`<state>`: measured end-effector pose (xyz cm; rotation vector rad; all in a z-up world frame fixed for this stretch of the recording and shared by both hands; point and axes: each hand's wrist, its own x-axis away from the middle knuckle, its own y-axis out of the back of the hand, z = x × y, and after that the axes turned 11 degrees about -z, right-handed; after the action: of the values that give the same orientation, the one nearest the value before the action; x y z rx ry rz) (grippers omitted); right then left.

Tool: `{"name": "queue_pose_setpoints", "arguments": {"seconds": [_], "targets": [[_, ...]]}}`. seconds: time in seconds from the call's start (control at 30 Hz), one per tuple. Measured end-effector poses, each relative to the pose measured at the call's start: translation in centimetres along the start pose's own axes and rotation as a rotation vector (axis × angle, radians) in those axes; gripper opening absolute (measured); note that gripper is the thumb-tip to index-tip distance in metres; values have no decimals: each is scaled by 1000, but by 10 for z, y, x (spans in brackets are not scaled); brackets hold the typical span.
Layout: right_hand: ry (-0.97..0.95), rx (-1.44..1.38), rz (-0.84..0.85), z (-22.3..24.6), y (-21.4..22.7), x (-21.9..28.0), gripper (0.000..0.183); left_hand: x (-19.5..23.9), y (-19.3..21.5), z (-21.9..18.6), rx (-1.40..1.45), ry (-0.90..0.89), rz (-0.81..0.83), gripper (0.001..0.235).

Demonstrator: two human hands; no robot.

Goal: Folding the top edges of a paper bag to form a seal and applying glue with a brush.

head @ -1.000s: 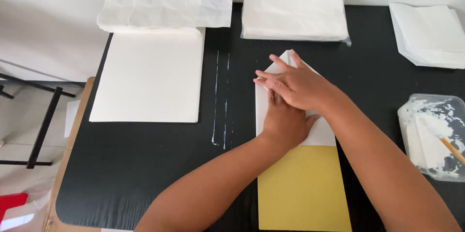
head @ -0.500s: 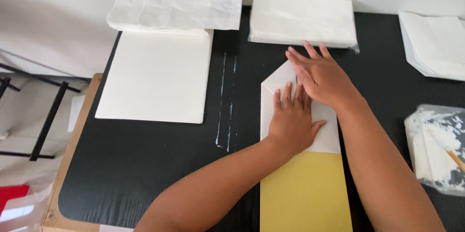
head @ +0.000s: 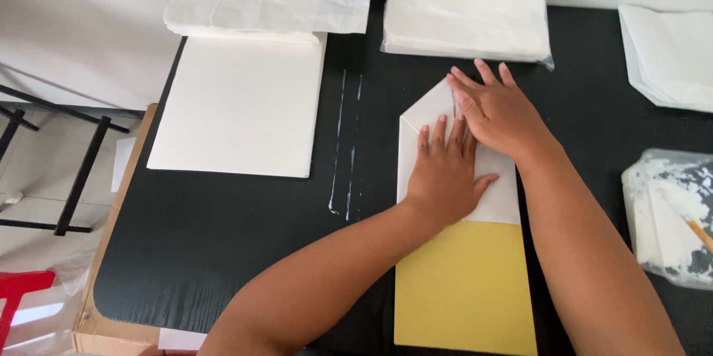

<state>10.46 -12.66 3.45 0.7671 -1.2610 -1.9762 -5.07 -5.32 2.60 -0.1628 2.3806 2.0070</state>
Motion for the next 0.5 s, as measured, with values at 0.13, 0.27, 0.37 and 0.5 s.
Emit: {"name": "queue_pose_setpoints", "arguments": {"seconds": [0.13, 0.27, 0.37, 0.5], "targets": [[-40, 64, -11, -14, -8, -2, 64, 1, 9, 0, 9, -5, 5, 84], [-56, 17, -9, -2, 2, 1, 66, 2, 9, 1, -10, -8, 16, 83], [-108, 72, 20, 3, 5, 4, 67, 2, 8, 1, -13, -18, 9, 83], [-178, 179, -41, 2, 5, 2, 73, 2, 8, 1, -20, -20, -4, 83]]}}
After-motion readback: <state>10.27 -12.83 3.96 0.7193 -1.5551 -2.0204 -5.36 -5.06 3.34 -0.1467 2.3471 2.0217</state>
